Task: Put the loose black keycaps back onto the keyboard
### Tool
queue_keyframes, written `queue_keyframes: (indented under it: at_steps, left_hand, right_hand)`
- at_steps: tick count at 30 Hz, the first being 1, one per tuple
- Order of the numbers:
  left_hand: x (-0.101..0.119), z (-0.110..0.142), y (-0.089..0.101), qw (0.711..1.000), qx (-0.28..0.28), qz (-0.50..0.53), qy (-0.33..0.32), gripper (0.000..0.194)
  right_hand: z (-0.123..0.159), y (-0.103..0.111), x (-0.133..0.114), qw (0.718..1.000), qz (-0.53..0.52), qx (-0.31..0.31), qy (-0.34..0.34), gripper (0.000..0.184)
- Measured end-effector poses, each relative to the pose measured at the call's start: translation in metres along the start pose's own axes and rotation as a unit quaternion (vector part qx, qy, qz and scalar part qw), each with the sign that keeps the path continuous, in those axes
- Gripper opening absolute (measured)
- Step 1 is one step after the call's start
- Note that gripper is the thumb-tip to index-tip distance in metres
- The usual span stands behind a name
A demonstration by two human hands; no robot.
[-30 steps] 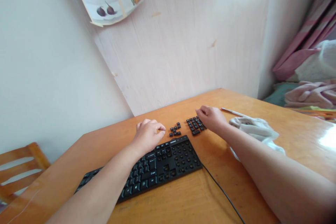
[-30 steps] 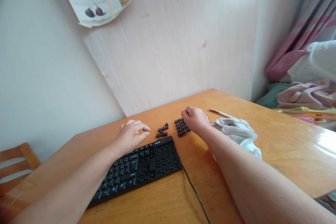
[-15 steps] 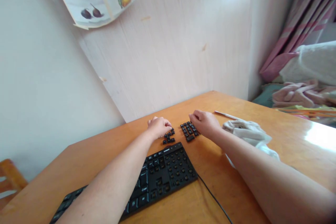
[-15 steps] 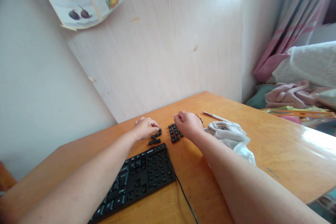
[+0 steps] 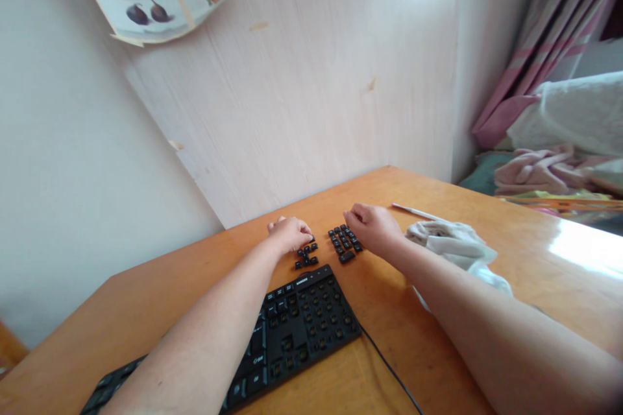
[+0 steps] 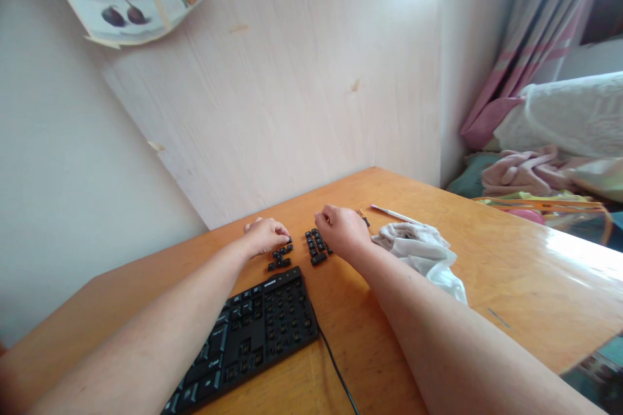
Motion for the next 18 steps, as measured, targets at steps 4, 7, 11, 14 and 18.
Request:
queue_keyframes:
  at_steps: [4,7,11,14,18]
  left_hand:
    - [-0.0019,0.0008,0.0000,1.000,0.016,0.004,0.009,0.022]
    - [-0.0027,0.0026,0.0016,0.999,0.030,0.004,0.011,0.023]
    - [-0.0020,0.0051,0.0017,0.999,0.038,0.005,0.000,0.021]
    - [-0.0023,0.0047,-0.0001,0.999,0.042,0.004,0.002,0.019]
    - [-0.0028,0.0021,-0.0017,0.999,0.041,0.007,0.006,0.019]
  right_hand:
    - [0.0002,0.0006,-0.0004,1.000,0.000,-0.001,-0.001,0.040]
    - [0.0000,0.0006,-0.0005,1.000,-0.001,0.000,-0.003,0.040]
    - [0.0000,0.0003,-0.0013,1.000,-0.003,0.002,-0.002,0.040]
    - [0.0005,0.0004,-0.0023,1.000,-0.005,0.002,0.001,0.040]
    - [0.0005,0.0008,-0.0029,1.000,-0.005,0.000,0.002,0.040]
Point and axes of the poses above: each hand's wrist, its own z-axis away from the middle knuckle, its own y-axis out of the back of the hand, x = y × z, the point moved 3 cm from there along -z, towards the middle knuckle, and after that the axes turned 11 degrees about -z, right-handed, at the moved point
